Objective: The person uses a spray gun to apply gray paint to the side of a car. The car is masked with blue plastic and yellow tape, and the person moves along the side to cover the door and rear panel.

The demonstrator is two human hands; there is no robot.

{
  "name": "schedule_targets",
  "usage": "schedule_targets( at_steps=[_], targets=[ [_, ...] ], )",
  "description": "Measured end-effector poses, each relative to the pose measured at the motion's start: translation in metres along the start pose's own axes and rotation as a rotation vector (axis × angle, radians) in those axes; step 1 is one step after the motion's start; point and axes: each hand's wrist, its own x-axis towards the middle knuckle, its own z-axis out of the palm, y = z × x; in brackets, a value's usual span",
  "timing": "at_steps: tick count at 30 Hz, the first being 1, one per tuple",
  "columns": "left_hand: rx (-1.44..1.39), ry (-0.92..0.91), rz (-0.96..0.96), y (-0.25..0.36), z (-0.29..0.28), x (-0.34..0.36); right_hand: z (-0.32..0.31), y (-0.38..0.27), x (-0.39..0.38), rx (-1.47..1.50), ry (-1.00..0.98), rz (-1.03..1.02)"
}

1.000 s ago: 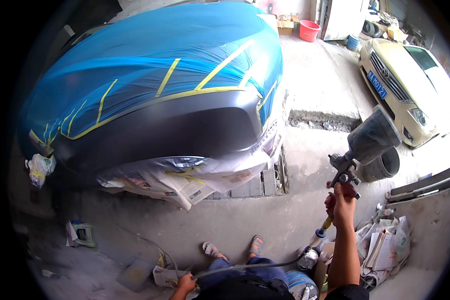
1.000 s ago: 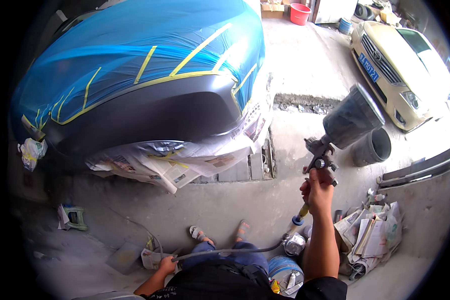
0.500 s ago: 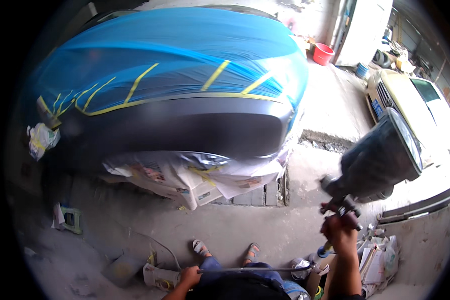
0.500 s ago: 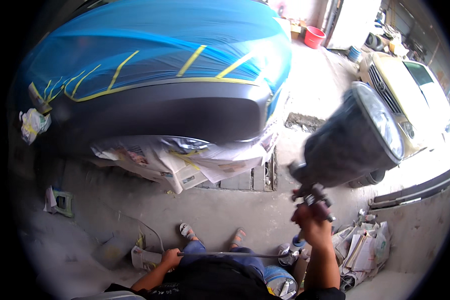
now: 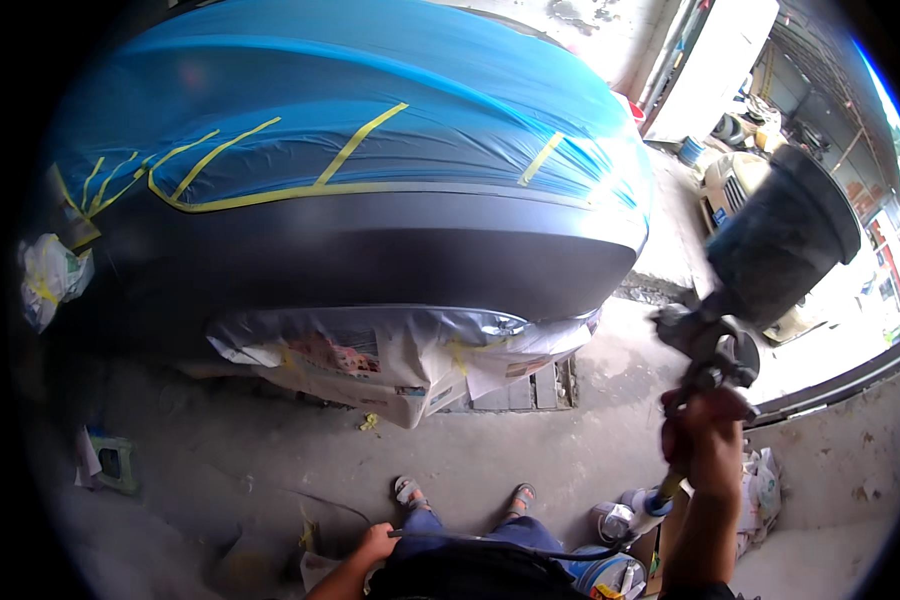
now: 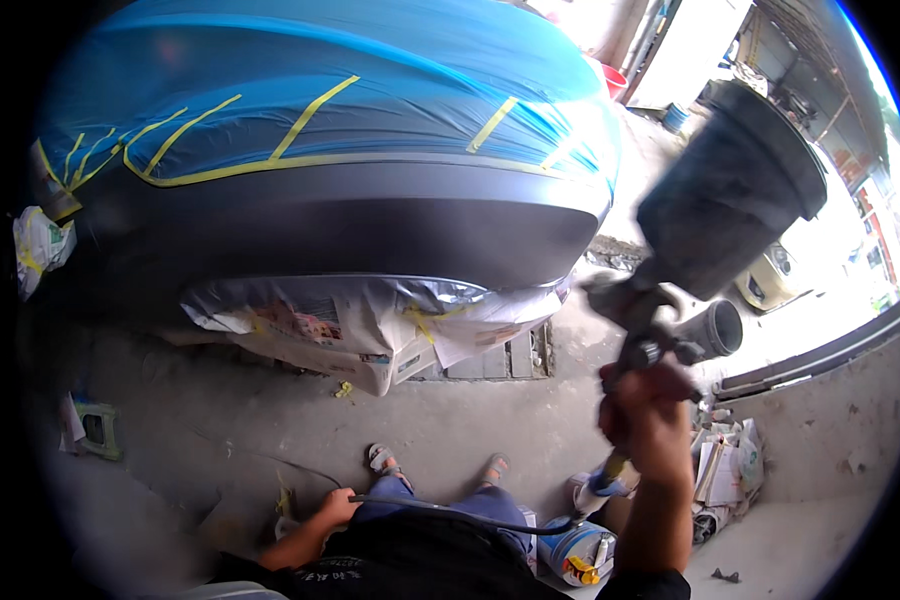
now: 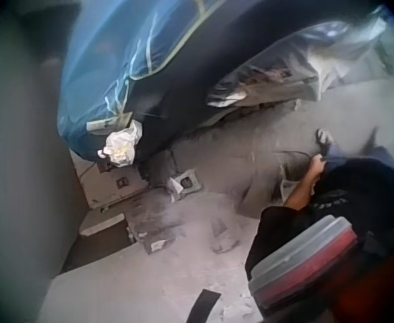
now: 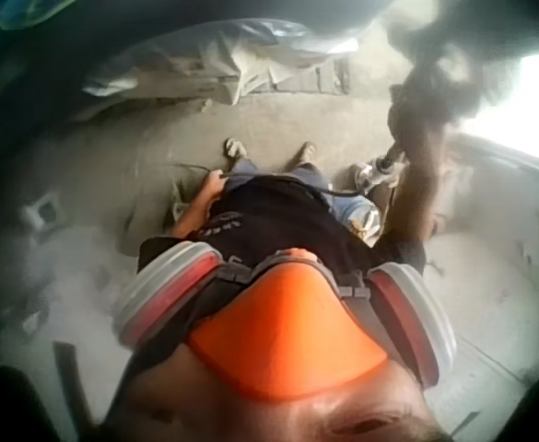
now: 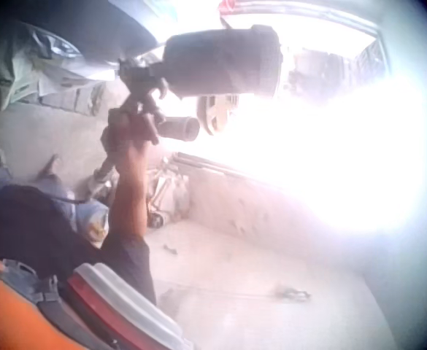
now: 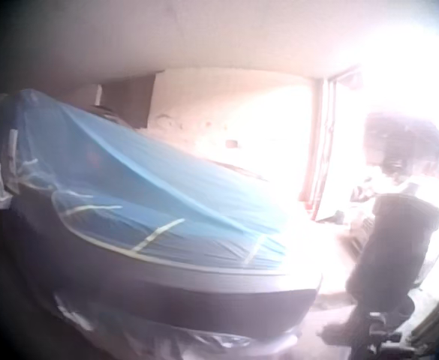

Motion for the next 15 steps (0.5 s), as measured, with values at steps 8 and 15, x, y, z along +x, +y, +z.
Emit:
schedule_targets(
  at_steps=[8,15],
  targets=[
    [0.107,-0.061,-0.035,-0.01,-0.064,0.006,0.107,-0.035,-0.004,0.163,-0.456,0.115],
    [0.235,-0.127,0.044,0.035,-0.071,0.021,0.01,-0.026,0.017,0.019,0.311,0.093]
  ],
)
